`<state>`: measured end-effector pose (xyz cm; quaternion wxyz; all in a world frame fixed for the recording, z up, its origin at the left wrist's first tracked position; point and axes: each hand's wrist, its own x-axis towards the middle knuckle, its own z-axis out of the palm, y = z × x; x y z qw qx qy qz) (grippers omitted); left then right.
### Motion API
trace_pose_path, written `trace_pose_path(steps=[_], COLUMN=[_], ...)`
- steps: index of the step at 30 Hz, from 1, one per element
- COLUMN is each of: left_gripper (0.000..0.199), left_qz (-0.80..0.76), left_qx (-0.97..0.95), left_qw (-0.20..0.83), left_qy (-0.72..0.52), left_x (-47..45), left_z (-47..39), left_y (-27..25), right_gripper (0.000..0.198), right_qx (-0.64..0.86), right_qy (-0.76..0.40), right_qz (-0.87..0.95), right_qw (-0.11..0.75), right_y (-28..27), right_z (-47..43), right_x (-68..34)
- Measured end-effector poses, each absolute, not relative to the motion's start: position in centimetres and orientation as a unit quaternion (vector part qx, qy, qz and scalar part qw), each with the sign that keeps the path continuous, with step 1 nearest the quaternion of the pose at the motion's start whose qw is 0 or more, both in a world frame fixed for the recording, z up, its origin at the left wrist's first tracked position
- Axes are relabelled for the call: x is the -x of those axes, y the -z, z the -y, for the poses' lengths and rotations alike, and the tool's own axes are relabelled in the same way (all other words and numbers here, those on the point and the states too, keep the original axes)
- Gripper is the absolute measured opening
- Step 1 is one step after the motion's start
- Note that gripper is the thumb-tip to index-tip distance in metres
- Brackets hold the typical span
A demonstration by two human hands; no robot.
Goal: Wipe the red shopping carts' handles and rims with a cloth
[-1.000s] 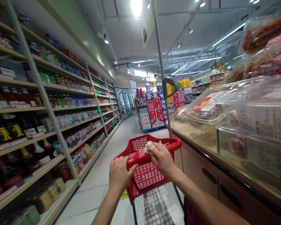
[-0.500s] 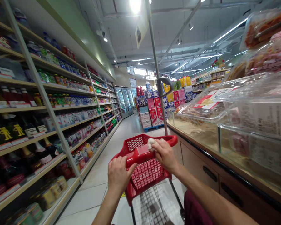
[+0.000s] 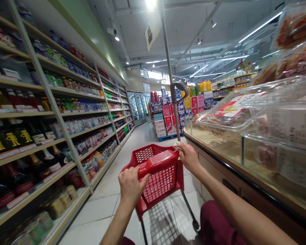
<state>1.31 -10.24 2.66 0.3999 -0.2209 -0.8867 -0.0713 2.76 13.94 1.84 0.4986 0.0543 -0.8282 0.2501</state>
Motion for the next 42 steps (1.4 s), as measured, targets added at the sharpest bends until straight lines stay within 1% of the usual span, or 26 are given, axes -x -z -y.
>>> trace_pose_path(steps=[2,7,8,12,13,18,20,24,26,30,32,35,37,42], left_gripper=[0.04,0.036,0.037,0.038,0.037,0.033,0.033,0.035,0.036,0.035,0.036,0.038,0.038,0.036], left_qz=[0.887,0.89,0.89,0.887,0.886,0.883,0.882,0.882,0.884,0.888,0.888,0.885,0.885,0.884], left_qx=[0.219,0.216,0.217,0.218,0.217,0.224,0.228,0.226,0.221,0.217,0.219,0.22,0.22,0.219], left_qw=[0.401,0.396,0.396,0.402,0.404,0.408,0.408,0.409,0.409,0.401,0.4,0.405,0.407,0.409], left_qy=[0.068,0.061,0.061,0.064,0.064,0.061,0.062,0.061,0.058,0.056,0.058,0.06,0.06,0.06], left_x=[-1.3,-1.4,-1.4,-1.4,-1.4,-1.4,-1.3,-1.4,-1.5,-1.5,-1.5,-1.5,-1.6,-1.8], left_z=[10.1,10.0,10.0,9.8,9.7,9.7,9.8,9.8,9.6,9.5,9.5,9.5,9.3,9.2], left_y=[-2.7,-2.7,-2.7,-2.5,-2.5,-2.6,-2.6,-2.5,-2.5,-2.6,-2.5,-2.3,-2.2,-2.3], right_gripper=[0.027,0.029,0.029,0.029,0.03,0.03,0.029,0.027,0.028,0.031,0.029,0.026,0.027,0.031], right_qx=[-0.043,-0.203,-0.2,-0.052,-0.041,-0.18,-0.168,-0.042,-0.065,-0.205,-0.188,-0.066,-0.037,-0.168], right_qy=[-0.265,-0.217,-0.217,-0.274,-0.279,-0.229,-0.237,-0.293,-0.3,-0.245,-0.234,-0.248,-0.251,-0.197], right_qz=[0.823,0.818,0.82,0.823,0.823,0.823,0.827,0.816,0.813,0.822,0.825,0.824,0.821,0.826], right_qw=[0.501,0.493,0.491,0.495,0.493,0.488,0.482,0.496,0.495,0.472,0.479,0.505,0.511,0.5], right_y=[-1.9,-1.7,-1.8,-2.4,-2.5,-2.1,-2.0,-2.2,-2.3,-2.3,-2.4,-2.1,-1.8,-1.2], right_z=[-13.6,-11.0,-11.4,-13.6,-13.5,-11.3,-12.5,-15.5,-14.6,-11.5,-12.1,-14.3,-14.6,-12.5], right_x=[-2.8,-3.3,-3.1,-2.6,-2.7,-3.3,-3.1,-2.6,-2.9,-3.7,-3.6,-3.0,-2.9,-3.4])
